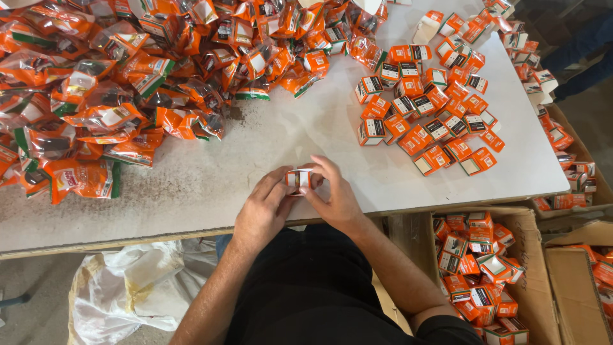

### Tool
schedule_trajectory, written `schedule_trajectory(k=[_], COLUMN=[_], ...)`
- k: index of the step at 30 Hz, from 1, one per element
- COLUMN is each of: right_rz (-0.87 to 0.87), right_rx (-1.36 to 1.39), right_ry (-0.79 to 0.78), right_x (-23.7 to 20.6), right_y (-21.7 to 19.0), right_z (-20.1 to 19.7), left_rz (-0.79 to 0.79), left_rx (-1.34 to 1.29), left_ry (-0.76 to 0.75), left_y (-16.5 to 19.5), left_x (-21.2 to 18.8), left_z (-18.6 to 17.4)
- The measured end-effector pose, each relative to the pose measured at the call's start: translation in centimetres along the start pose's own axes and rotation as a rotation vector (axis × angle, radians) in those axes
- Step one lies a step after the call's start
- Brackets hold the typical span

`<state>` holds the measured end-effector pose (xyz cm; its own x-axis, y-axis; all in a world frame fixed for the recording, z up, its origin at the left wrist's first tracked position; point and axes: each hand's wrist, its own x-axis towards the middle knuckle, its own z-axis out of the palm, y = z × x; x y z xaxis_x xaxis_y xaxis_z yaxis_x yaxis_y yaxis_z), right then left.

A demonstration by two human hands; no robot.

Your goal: The person picks up small orange blister-packed toy vehicles from a pile on the table, opens a small white paperboard box, places a packaged toy inside, closes the box, and sets the packed box aside, repeating this packing cycle throughout the clip.

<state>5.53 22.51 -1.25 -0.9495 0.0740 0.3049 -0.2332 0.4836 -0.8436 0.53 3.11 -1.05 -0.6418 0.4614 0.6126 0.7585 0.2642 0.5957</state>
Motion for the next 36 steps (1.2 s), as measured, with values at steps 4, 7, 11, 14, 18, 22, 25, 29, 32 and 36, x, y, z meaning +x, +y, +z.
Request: schedule_trajectory(k=[4, 7, 11, 14, 18, 22, 25, 29, 32, 36], right_rz=[-0.417, -0.38, -0.232, -0.292, -0.346, -0.368, -0.448, -0.447, -0.331, -0.338], right_rx=[-0.211, -0.233, -0.15, -0.168, -0.205, -0.261, -0.395, -0.764, -1.061, -0.785], right_ry=[-0.065, -0.023, 0.004, -0.02, -0.025, -0.038, -0.043, 0.038, 0.249, 0.392], right_x=[0.3, 0.5, 0.6, 0.5, 0.4, 0.2, -0.2, 0.0, 1.8, 3.1], right_y=[-1.1, -1.6, -1.4, -1.2, -1.3, -1.4, -1.3, -0.9, -0.4, -0.3], right_z=[-0.8, -0.5, -0.3, -0.5, -0.6, -0.4, -0.6, -2.5, -5.2, -6.2], left_rz=[-0.089, -0.14, -0.11, -0.047, -0.018, 0.049, 0.098, 0.094, -0.011, -0.174], left_rx=[-0.059, -0.087, -0.108, -0.051, 0.049, 0.117, 0.135, 0.216, 0.742, 0.898], left_ry=[-0.025, -0.032, -0.03, -0.022, -0.052, -0.072, -0.087, -0.037, 0.066, 0.007], left_y=[-0.3, -0.6, -0.4, 0.0, 0.3, 0.5, 0.5, -1.7, -5.6, -10.4], left_x=[-0.1, -0.1, -0.1, 0.0, 0.3, 0.5, 0.4, 1.8, 4.4, 6.5], left_z=[0.2, 0.4, 0.3, 0.1, -0.3, -0.5, -0.7, -2.7, -5.9, -9.0])
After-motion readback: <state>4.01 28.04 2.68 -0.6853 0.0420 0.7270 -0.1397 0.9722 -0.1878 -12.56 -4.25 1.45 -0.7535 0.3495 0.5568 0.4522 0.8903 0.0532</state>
